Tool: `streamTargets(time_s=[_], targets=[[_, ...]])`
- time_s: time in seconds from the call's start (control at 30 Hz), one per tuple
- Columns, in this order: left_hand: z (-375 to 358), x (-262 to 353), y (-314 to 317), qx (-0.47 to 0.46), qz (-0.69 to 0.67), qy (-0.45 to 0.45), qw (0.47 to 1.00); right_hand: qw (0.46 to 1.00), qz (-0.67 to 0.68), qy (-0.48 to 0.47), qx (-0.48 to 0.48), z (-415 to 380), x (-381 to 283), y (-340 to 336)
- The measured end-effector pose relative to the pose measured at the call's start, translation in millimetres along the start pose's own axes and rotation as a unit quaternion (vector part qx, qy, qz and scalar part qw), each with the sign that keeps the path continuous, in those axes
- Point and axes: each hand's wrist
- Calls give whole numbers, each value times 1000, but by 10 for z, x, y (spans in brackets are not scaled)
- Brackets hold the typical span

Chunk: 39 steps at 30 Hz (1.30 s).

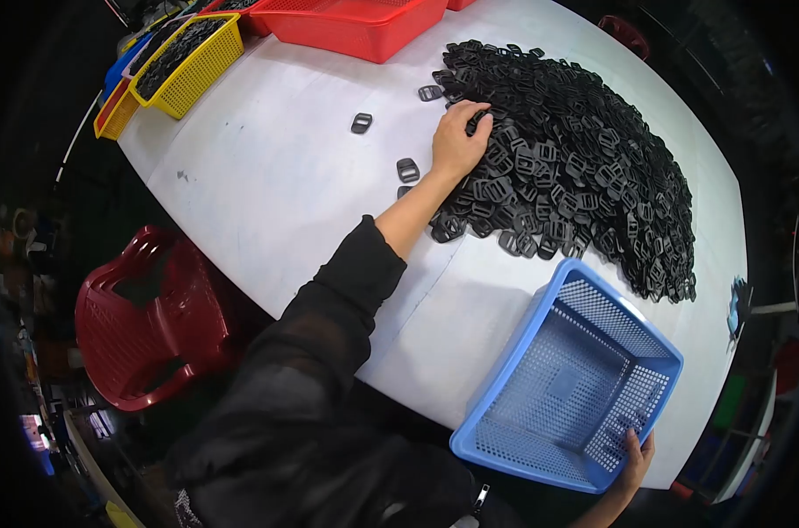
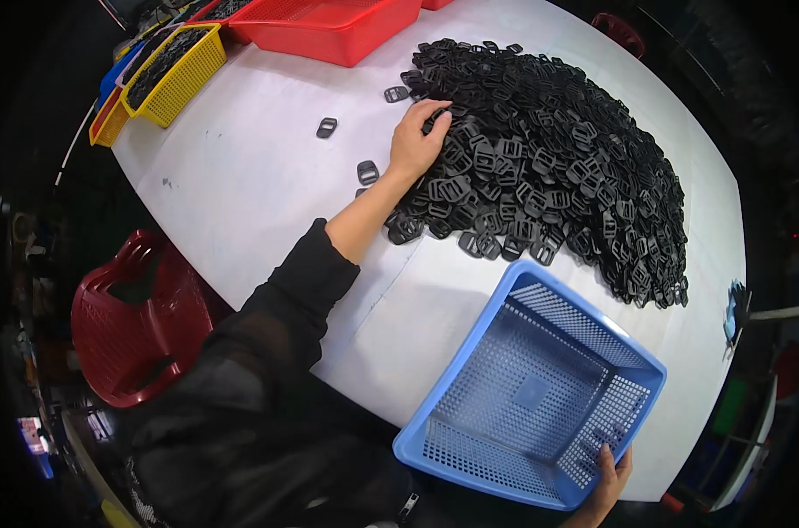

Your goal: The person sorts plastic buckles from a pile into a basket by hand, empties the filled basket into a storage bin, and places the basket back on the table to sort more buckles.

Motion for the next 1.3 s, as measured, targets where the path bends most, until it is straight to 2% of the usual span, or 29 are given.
streamTargets(time_s=[0.2,0.33,0.37,0.47,0.5,0.63,0.7,0.73,0.8,0.83,0.87,0.93,1.0,1.07,1.13,1.2,1.3], targets=[[-351,364,437,86,10,-20,996,998,47,-40,-20,-337,236,-24],[-559,630,697,95,28,-5,995,997,47,-56,-18,-512,282,107],[-626,669,740,40,18,-25,999,997,34,-60,-14,-554,318,124],[-762,907,840,21,-6,-72,997,997,43,-57,6,-703,313,266],[-785,966,814,-42,-40,-86,995,997,47,-56,8,-730,330,290],[-830,1252,797,-113,14,-60,992,997,13,-61,52,-755,431,339],[-762,1290,662,-97,11,-7,995,995,-6,-61,75,-776,461,358],[-703,1254,558,-90,10,20,996,995,-13,-59,83,-772,451,384],[-465,964,164,-5,88,78,993,994,-17,-50,91,-790,454,384],[-327,687,-85,45,146,78,985,995,-12,-44,90,-793,473,371],[-196,383,-406,64,233,40,970,995,-7,-41,87,-794,485,359],[-43,-357,-937,85,386,-134,909,993,-27,-47,107,-794,494,390],[-122,-593,-1276,0,366,-238,900,991,-25,-67,110,-740,486,413],[-201,-512,-1233,-134,331,-172,918,991,-10,-87,96,-748,486,434],[-430,-256,-920,-198,321,-115,919,992,39,-80,87,-774,425,467],[-635,-33,-604,-173,250,-130,944,990,63,-85,89,-765,388,518],[-976,281,-255,-187,133,-98,968,987,69,-111,95,-807,503,479]])
Point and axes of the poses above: each hand's wrist, its own z-axis towards the middle knuckle, its own y-axis out of the palm, x = y × z, and after that the axes turned 15 degrees about -x, right-handed
